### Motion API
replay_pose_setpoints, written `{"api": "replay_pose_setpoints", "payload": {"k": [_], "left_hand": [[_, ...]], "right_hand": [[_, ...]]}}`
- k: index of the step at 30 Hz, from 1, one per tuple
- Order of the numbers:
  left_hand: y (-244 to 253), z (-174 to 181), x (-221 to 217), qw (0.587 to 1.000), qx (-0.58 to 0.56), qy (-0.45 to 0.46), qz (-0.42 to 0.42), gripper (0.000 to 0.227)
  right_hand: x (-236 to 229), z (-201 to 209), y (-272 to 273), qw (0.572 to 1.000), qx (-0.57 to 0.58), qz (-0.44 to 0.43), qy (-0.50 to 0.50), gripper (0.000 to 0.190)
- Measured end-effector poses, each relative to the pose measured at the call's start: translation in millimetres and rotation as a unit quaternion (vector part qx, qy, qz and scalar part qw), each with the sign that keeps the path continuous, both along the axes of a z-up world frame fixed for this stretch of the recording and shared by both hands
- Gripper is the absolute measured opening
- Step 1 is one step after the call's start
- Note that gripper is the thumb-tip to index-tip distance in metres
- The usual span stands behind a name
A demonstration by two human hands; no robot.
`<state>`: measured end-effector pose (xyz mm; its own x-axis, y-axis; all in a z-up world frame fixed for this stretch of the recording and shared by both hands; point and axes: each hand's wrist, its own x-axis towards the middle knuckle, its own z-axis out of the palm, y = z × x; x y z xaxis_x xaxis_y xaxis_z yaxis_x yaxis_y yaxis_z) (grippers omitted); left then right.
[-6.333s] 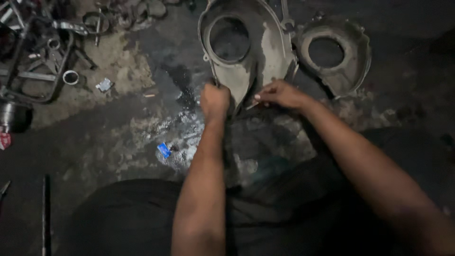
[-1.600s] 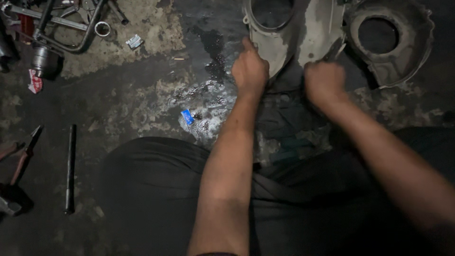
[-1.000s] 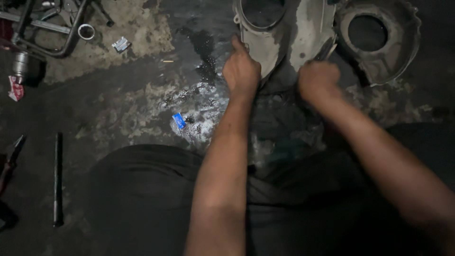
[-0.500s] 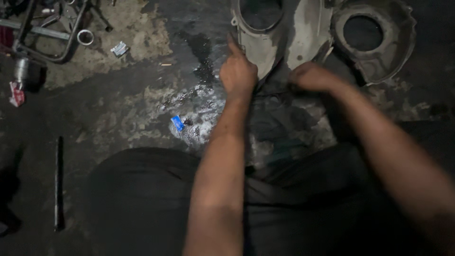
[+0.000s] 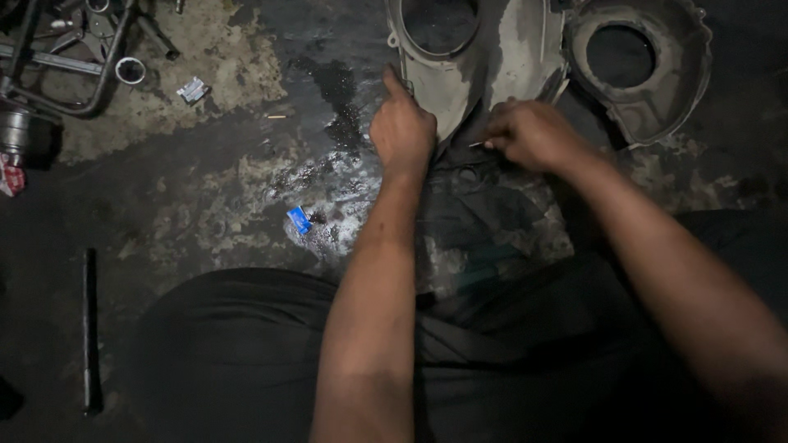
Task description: The person cleans an engine cover by hand and with a cloth while sitting on the floor. They use a small tool to scrape debris and wipe the surfaces of the plastic part.
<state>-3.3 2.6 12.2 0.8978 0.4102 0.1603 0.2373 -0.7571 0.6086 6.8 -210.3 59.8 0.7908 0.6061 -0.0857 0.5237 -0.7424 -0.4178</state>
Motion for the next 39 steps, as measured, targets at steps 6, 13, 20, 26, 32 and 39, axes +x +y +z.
{"api": "replay_pose_setpoints", "payload": {"k": [6, 13, 20, 26, 32, 39], "left_hand": [[1, 2, 1, 1.0, -0.004, 0.017, -0.005, 0.08], [0, 4, 1, 1.0, -0.012, 0.022, 0.002, 0.066], [0, 5, 1, 1.0, -0.017, 0.015, -0.006, 0.047], [0, -3, 2, 1.0, 0.0, -0.007, -0.01, 0.045], [-1, -4, 3, 1.0, 0.006, 0.001, 0.006, 0.056], [1, 1, 0, 1.0, -0.01, 0.006, -0.003, 0.044]], "right_hand": [[2, -7, -1, 0.998, 0.057, -0.017, 0.011, 0.022], [4, -10, 1, 0.999, 0.012, -0.036, 0.028, 0.02], [11, -19, -2, 0.998, -0.014, -0.041, 0.053, 0.026], [15, -24, -6, 0.997, 0.009, -0.032, 0.068, 0.022], [21, -30, -9, 0.992, 0.034, -0.022, 0.116, 0.019], [24, -33, -11, 0.992, 0.075, 0.06, 0.087, 0.017]]}}
